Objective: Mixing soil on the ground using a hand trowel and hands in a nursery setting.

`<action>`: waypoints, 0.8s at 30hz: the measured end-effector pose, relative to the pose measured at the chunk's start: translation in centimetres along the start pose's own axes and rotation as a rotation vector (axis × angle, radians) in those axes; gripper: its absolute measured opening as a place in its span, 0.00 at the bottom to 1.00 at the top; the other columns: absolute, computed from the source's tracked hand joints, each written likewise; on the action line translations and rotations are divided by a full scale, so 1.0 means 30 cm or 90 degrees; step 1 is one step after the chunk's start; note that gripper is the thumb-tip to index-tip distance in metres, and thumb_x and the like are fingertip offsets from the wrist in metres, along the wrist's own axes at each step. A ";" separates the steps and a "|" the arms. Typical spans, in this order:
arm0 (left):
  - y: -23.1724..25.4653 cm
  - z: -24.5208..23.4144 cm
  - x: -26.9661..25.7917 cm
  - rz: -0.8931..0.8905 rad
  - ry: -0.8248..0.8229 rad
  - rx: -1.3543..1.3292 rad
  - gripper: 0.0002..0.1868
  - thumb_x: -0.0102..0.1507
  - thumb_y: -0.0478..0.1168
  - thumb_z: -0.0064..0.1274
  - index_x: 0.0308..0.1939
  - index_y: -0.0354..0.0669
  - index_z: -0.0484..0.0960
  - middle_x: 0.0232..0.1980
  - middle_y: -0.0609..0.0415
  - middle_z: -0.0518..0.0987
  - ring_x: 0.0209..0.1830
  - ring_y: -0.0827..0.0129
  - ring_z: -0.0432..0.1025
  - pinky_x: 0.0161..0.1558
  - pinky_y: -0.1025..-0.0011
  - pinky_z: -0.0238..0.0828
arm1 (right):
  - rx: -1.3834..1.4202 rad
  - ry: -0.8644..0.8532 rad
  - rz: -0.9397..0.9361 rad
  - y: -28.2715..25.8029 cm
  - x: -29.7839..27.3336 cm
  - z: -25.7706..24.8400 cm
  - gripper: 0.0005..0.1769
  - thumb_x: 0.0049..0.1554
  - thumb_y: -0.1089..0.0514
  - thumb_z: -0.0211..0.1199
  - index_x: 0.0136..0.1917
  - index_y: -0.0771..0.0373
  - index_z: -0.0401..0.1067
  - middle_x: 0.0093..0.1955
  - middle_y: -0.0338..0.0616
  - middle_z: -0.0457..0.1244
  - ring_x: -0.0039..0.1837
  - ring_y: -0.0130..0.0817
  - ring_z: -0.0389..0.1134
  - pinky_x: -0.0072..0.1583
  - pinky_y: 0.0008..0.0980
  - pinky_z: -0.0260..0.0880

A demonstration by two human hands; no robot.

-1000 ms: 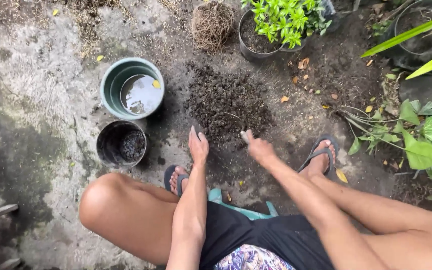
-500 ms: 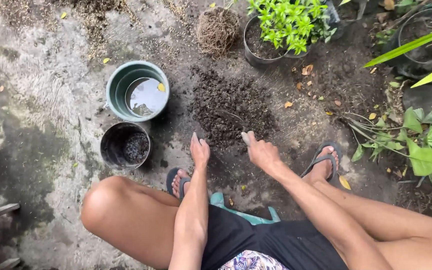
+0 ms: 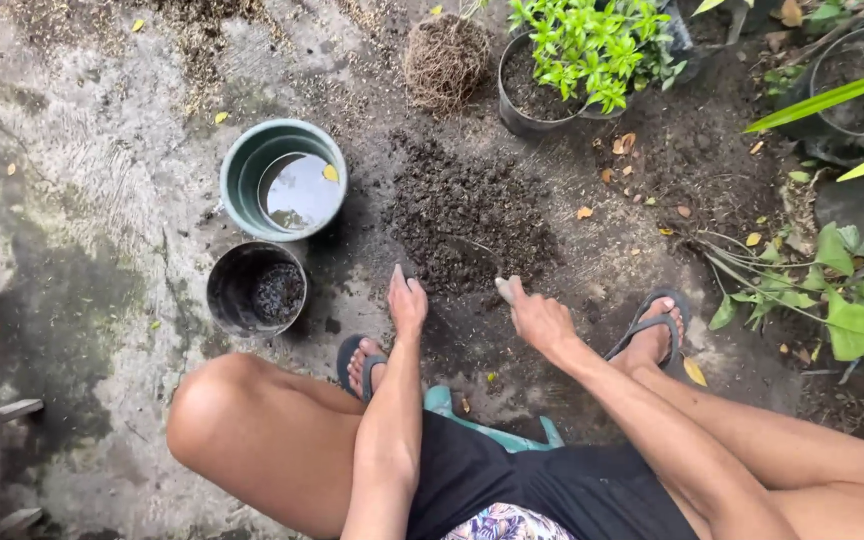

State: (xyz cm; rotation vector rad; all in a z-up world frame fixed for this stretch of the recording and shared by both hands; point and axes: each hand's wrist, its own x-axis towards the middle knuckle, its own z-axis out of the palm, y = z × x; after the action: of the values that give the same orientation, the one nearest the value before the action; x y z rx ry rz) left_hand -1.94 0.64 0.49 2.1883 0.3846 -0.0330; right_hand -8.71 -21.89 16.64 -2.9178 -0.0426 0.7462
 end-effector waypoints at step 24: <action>-0.054 0.016 0.014 0.016 0.028 0.025 0.28 0.67 0.37 0.41 0.69 0.26 0.70 0.64 0.24 0.74 0.66 0.37 0.69 0.68 0.50 0.64 | 0.004 -0.029 0.011 -0.023 0.156 0.253 0.30 0.62 0.57 0.47 0.77 0.62 0.53 0.41 0.57 0.70 0.46 0.58 0.76 0.46 0.58 0.76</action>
State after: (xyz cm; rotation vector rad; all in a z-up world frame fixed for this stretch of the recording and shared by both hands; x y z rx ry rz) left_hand -1.93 1.27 -1.13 2.2348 0.3845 0.0225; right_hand -8.25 -20.04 7.90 -2.8980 -0.0205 0.8150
